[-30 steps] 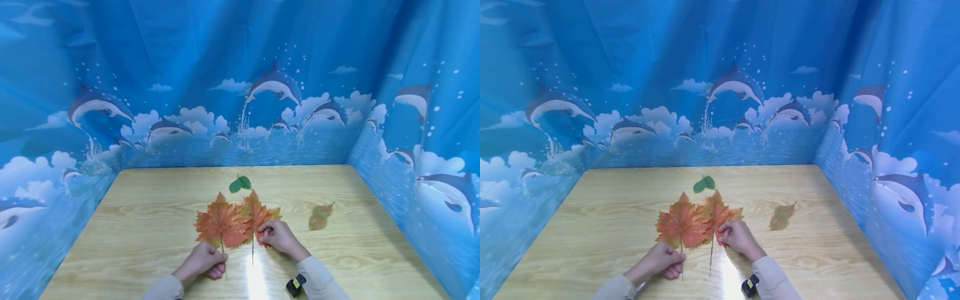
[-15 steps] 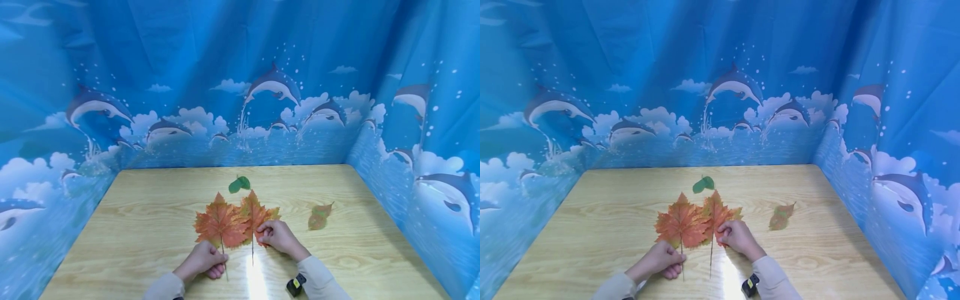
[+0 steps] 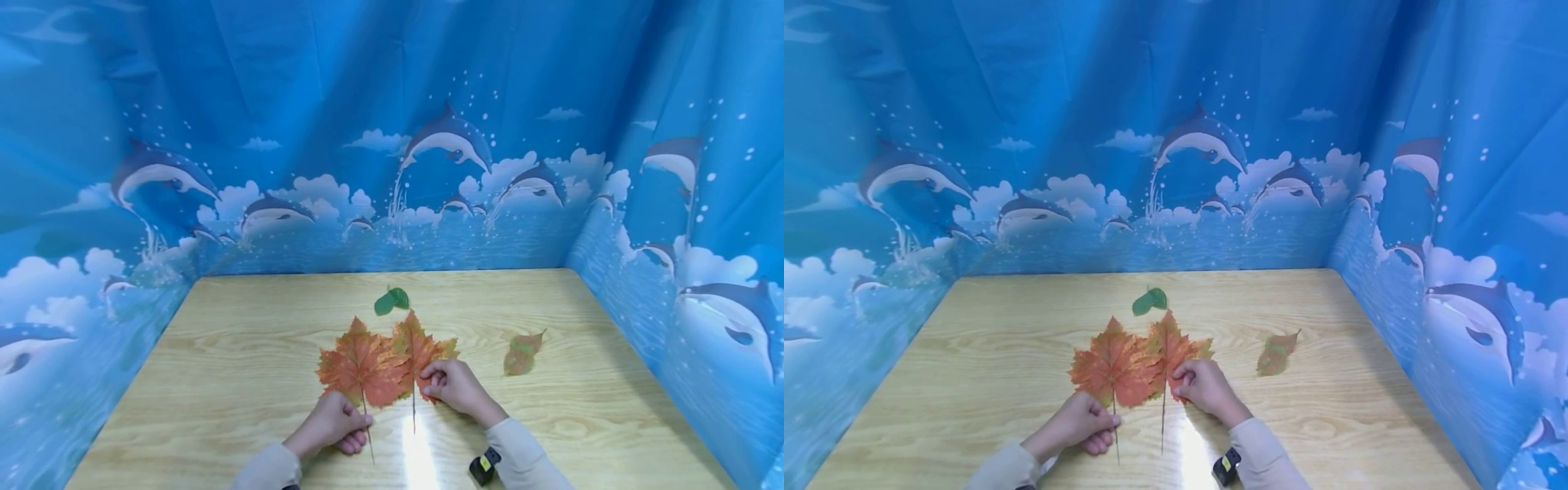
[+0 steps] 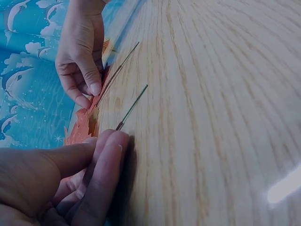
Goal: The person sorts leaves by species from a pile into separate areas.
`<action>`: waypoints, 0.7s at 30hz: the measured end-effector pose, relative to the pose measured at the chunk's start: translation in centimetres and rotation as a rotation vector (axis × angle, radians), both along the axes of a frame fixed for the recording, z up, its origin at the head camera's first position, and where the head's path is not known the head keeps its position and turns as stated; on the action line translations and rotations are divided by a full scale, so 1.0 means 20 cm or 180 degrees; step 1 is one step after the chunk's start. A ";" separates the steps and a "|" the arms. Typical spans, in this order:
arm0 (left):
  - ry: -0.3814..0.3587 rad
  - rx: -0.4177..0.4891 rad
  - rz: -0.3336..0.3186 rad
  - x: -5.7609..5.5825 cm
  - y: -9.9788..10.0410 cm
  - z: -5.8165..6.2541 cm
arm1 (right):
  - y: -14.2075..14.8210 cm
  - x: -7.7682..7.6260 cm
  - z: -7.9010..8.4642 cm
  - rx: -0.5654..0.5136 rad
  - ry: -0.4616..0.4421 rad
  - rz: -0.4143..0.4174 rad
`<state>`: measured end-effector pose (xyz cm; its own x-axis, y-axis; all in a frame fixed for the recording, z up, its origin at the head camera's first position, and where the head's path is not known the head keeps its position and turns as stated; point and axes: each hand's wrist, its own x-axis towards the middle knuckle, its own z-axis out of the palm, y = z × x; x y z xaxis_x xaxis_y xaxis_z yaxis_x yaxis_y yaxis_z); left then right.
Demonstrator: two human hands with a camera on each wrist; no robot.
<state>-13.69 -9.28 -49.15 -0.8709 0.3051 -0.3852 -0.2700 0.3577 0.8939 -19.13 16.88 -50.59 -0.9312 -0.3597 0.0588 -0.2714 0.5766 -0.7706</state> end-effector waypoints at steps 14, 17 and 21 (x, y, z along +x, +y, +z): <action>0.0126 -0.0065 0.0006 0.00 -0.02 0.00 | 0.00 -0.01 0.01 0.0043 0.0051 0.0089; 0.0212 -0.0110 -0.0030 0.00 -0.05 -0.01 | 0.02 -0.01 0.06 0.0129 0.0064 0.0124; 0.0516 -0.0176 -0.0183 -0.02 -0.12 0.00 | 0.11 -0.04 0.14 0.0211 0.0180 0.0197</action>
<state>-14.12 -11.68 -49.14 -0.9047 0.3384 -0.2588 -0.1017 0.4184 0.9026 -19.85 19.00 -47.70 -0.9030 -0.4212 0.0848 -0.3500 0.6065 -0.7139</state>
